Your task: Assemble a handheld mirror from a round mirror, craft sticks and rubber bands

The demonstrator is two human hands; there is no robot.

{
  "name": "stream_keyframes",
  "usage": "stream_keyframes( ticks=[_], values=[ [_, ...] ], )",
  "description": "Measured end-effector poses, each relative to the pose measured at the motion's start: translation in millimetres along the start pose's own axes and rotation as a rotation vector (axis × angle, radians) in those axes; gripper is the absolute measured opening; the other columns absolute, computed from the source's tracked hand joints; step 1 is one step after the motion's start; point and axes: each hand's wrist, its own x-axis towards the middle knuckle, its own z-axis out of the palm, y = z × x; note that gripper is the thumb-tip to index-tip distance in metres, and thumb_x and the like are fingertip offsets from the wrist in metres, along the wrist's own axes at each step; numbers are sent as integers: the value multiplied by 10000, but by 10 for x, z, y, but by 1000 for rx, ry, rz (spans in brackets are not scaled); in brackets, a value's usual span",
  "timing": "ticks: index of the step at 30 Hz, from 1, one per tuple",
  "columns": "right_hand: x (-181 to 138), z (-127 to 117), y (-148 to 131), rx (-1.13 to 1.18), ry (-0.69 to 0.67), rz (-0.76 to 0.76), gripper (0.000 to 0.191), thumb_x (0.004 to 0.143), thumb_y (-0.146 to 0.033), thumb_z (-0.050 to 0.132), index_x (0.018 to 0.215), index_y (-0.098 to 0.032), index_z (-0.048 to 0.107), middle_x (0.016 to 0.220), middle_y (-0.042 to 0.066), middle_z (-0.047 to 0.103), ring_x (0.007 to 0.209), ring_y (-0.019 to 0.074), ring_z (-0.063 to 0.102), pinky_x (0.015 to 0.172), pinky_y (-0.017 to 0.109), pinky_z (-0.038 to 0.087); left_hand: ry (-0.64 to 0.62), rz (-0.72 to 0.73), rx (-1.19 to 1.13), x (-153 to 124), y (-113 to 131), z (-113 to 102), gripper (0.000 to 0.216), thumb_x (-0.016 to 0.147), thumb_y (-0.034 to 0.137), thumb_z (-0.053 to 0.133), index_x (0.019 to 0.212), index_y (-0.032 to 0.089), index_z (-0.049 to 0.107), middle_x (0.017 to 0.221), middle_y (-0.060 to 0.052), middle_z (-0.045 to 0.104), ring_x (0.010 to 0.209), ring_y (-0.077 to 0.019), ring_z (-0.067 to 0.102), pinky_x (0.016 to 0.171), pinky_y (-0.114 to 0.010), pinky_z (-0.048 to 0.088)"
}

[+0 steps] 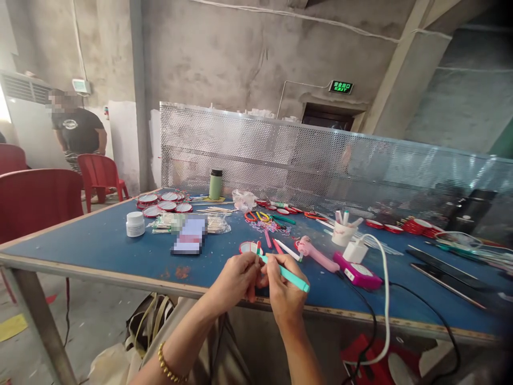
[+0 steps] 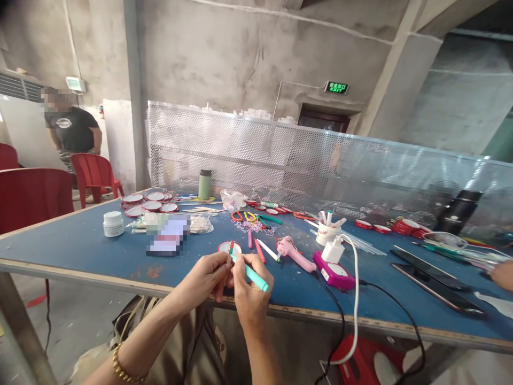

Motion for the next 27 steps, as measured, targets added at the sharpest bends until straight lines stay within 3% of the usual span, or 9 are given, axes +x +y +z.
stream_keyframes(
  ticks=[11, 27],
  values=[
    [-8, -4, 14, 4, -6, 12, 254, 928, -321, 561, 719, -178, 577, 497, -51, 555, 379, 88, 528, 409, 187, 442, 3, -29, 6, -7, 26, -1, 320, 931, 437, 407, 723, 197, 448, 461, 57, 489, 371, -88, 484, 408, -179, 326],
    [10, -3, -28, -36, -15, -14, 261, 922, -326, 568, 707, -180, 581, 496, -47, 567, 387, 93, 535, 425, 196, 450, 10, -36, 18, -15, 41, 2, 336, 924, 460, 417, 720, 194, 441, 534, 48, 524, 391, -84, 510, 401, -176, 322]
  ],
)
